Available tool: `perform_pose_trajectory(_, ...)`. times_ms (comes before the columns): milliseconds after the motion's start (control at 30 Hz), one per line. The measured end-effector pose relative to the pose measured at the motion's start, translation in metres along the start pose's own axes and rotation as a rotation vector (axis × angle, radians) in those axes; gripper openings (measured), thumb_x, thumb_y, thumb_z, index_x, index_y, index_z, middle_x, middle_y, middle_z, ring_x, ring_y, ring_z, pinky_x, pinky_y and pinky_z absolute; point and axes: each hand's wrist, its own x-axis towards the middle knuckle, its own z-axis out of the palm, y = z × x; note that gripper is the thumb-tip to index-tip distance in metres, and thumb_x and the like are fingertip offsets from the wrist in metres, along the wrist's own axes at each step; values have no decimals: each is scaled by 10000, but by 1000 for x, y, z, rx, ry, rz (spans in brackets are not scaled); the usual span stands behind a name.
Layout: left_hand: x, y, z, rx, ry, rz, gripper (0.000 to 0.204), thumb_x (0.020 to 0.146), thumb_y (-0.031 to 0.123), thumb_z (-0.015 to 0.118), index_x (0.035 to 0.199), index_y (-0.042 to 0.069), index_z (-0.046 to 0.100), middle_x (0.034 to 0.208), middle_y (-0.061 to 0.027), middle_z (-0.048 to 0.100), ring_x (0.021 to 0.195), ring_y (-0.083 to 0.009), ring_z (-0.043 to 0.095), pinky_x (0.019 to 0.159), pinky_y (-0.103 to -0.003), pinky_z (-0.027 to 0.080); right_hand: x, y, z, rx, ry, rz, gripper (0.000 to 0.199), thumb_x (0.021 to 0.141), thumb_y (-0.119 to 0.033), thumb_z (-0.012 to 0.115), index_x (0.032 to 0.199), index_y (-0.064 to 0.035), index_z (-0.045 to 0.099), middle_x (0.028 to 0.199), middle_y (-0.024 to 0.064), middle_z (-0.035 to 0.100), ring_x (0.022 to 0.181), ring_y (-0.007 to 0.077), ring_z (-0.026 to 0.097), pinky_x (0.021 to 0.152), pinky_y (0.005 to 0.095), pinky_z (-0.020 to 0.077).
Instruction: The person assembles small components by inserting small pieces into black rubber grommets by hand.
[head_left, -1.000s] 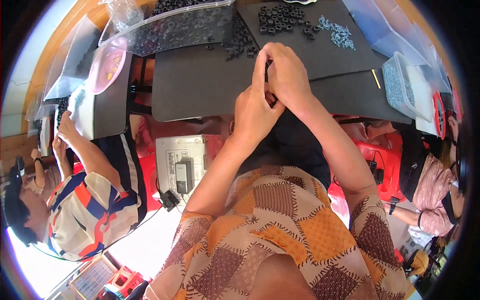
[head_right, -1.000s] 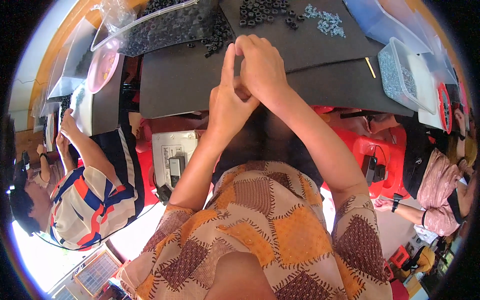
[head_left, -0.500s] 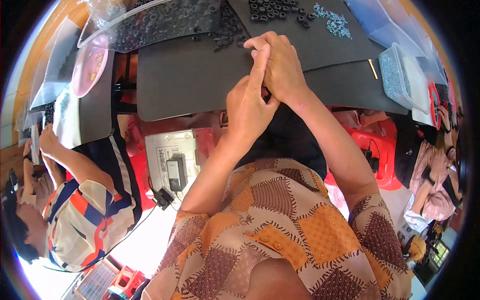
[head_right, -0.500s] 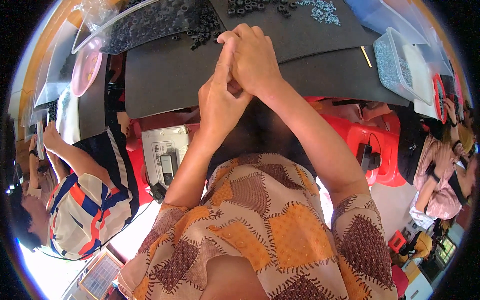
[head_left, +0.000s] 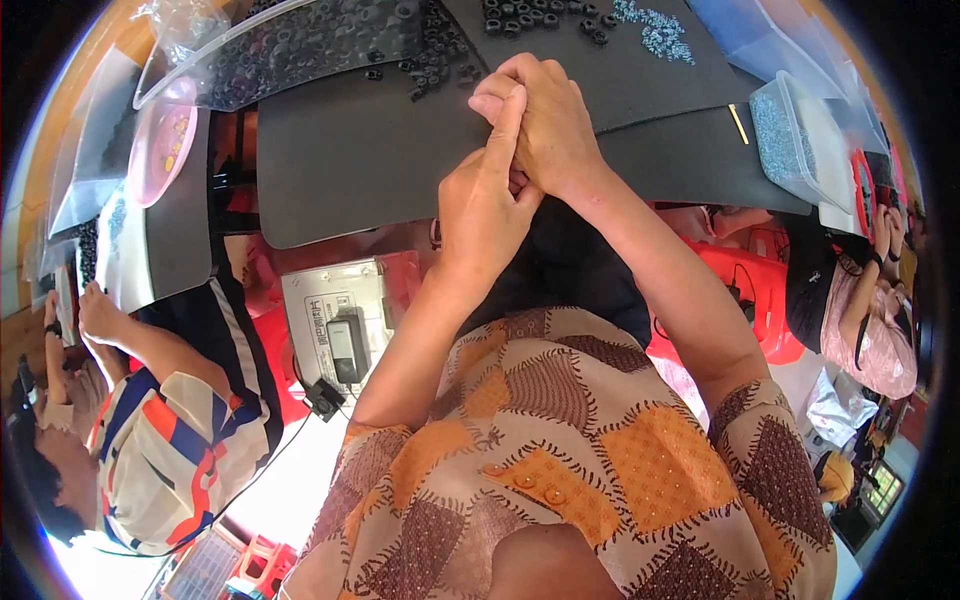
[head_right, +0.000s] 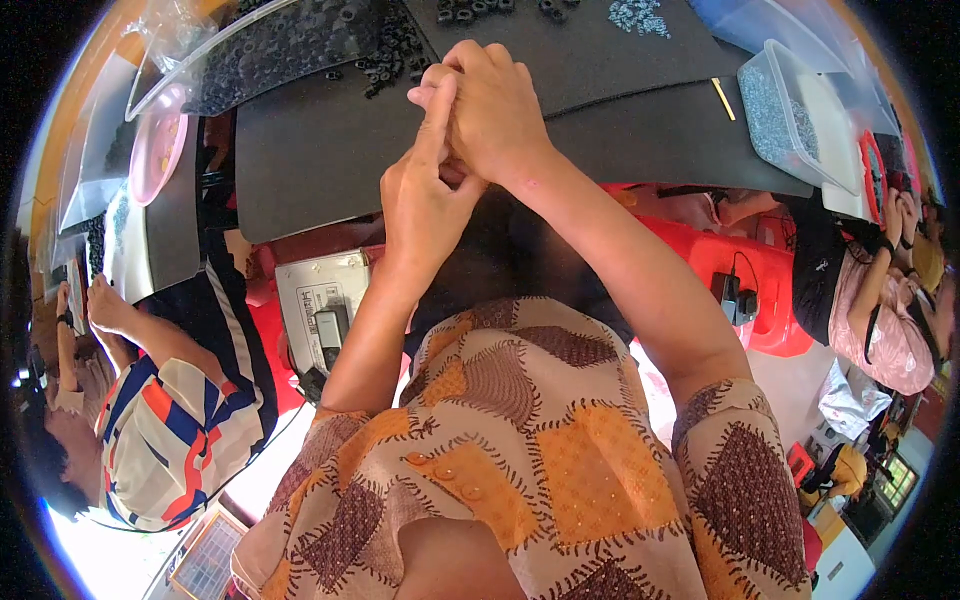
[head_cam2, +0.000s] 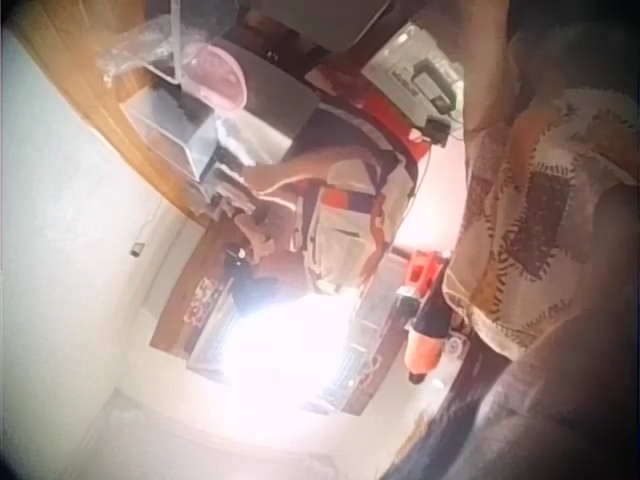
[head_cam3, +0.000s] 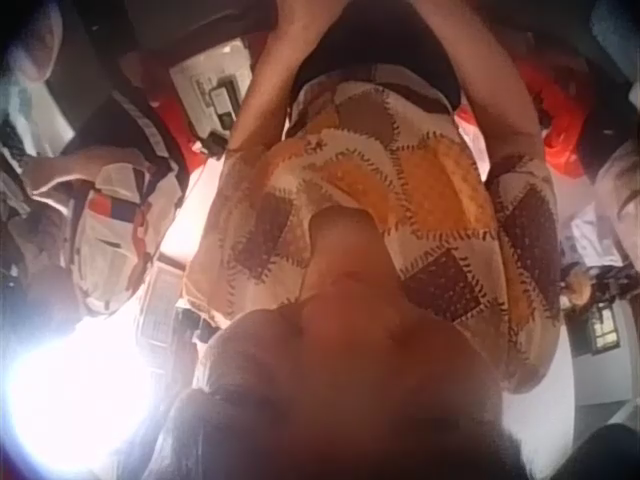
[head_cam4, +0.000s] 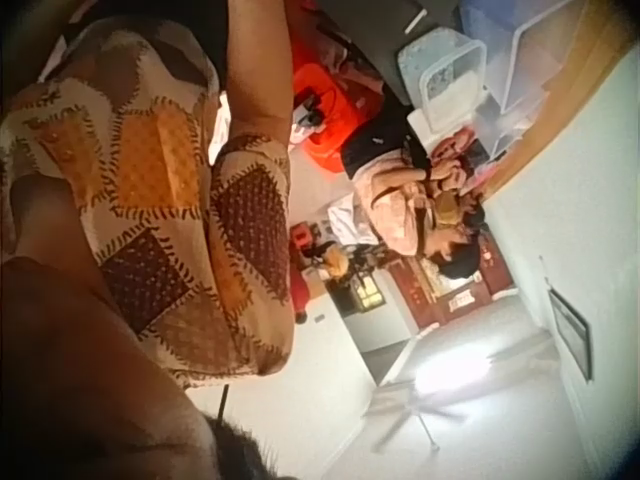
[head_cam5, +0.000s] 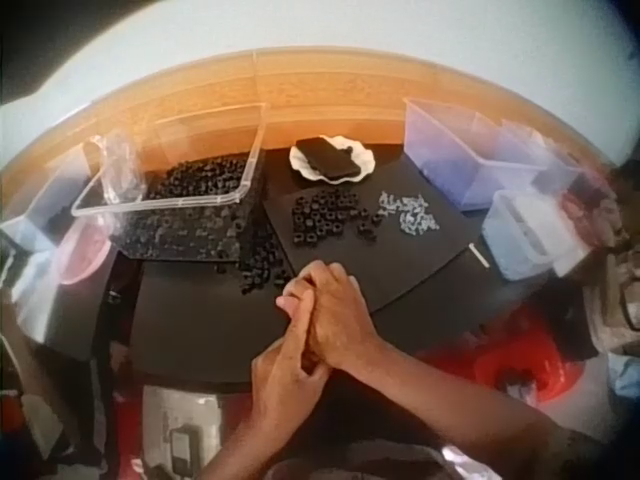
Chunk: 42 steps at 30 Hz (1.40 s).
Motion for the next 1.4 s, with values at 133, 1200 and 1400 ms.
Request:
perform_pose_trajectory(133,0,0,0,13,2,0,899,718,-14,761,1517,204,412,790,-144,675,648,-201,672,666,-313,547,-1,0,0,-12,-3,6,218,948,-308,588,934,-130,714,1021,34,596,922,282,537,804,423,449)
perform_pose_trajectory(1200,11,6,-16,-717,-30,-287,501,897,-7,691,1367,-10,516,960,-86,731,817,-122,682,736,-265,564,-40,4,-63,533,-194,-53,177,892,-118,677,1055,-51,658,978,91,629,903,299,645,788,381,521)
perform_pose_trajectory(1400,13,5,-15,-649,-97,-299,462,930,26,656,1372,-3,523,1102,-117,717,863,-97,653,752,-248,547,15,55,-132,6,30,-295,190,838,-111,731,1021,-71,698,965,61,684,873,249,666,809,346,534)
